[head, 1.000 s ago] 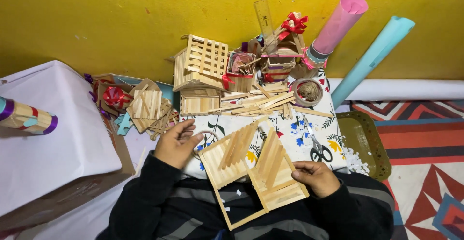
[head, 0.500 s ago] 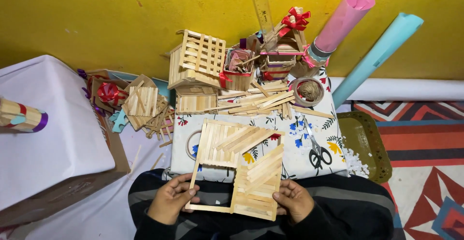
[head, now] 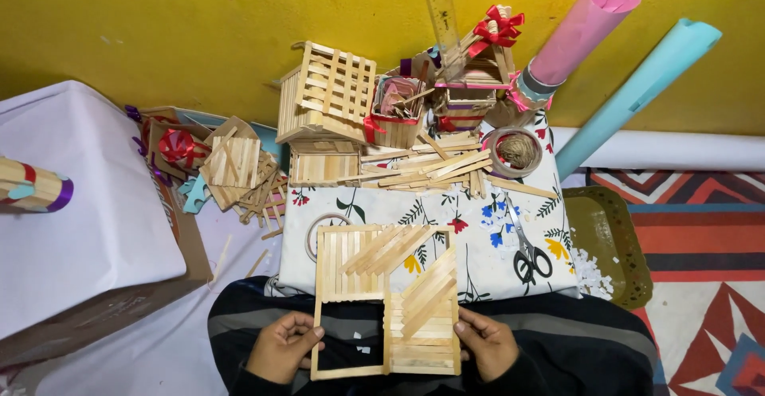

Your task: Assembling and reinforcing a structure made of popsicle sticks by gluing and cutting them to size.

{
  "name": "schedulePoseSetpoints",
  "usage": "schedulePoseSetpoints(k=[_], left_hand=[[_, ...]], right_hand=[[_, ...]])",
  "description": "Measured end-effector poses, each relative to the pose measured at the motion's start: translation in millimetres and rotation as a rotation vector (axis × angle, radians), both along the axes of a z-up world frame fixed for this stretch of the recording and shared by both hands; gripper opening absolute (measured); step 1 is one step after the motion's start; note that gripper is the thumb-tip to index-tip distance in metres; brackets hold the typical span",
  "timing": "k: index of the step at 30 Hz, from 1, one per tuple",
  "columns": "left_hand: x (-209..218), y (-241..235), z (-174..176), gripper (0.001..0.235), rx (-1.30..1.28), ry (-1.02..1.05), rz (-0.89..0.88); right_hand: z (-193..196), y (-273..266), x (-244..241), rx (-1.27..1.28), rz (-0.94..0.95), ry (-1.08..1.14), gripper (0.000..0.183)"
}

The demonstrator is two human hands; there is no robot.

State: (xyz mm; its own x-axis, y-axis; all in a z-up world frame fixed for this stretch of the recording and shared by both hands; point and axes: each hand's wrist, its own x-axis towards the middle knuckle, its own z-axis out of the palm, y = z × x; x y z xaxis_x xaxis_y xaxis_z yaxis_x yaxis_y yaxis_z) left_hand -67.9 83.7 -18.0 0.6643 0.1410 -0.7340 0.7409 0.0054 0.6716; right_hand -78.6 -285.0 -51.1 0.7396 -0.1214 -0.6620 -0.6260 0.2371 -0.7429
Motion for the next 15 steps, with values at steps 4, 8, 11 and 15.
schedulePoseSetpoints(k=[4, 8, 11, 15], left_hand=[[21.9, -13.0, 36.6, 0.036, 0.162, 0.086, 0.014], [46.0, -7.7, 36.4, 0.020, 0.849, -0.455, -0.182], [71.1, -10.4, 20.2, 0.031, 1.060, -0.792, -0.480], [93.4, -32.8, 19.6, 0.033, 1.092, -0.880, -0.775]], right_hand=[[-19.8, -26.5, 7.0, -0.011, 0.036, -0.040, 0.039], [-28.9, -50.5, 7.4, -0.081, -0.066, -0.108, 0.036], [-21.4, -56.7, 9.1, -0.129, -0.091, -0.101, 0.036], [-15.1, -60.1, 12.3, -0.261, -0.030, -0.137, 0.035]])
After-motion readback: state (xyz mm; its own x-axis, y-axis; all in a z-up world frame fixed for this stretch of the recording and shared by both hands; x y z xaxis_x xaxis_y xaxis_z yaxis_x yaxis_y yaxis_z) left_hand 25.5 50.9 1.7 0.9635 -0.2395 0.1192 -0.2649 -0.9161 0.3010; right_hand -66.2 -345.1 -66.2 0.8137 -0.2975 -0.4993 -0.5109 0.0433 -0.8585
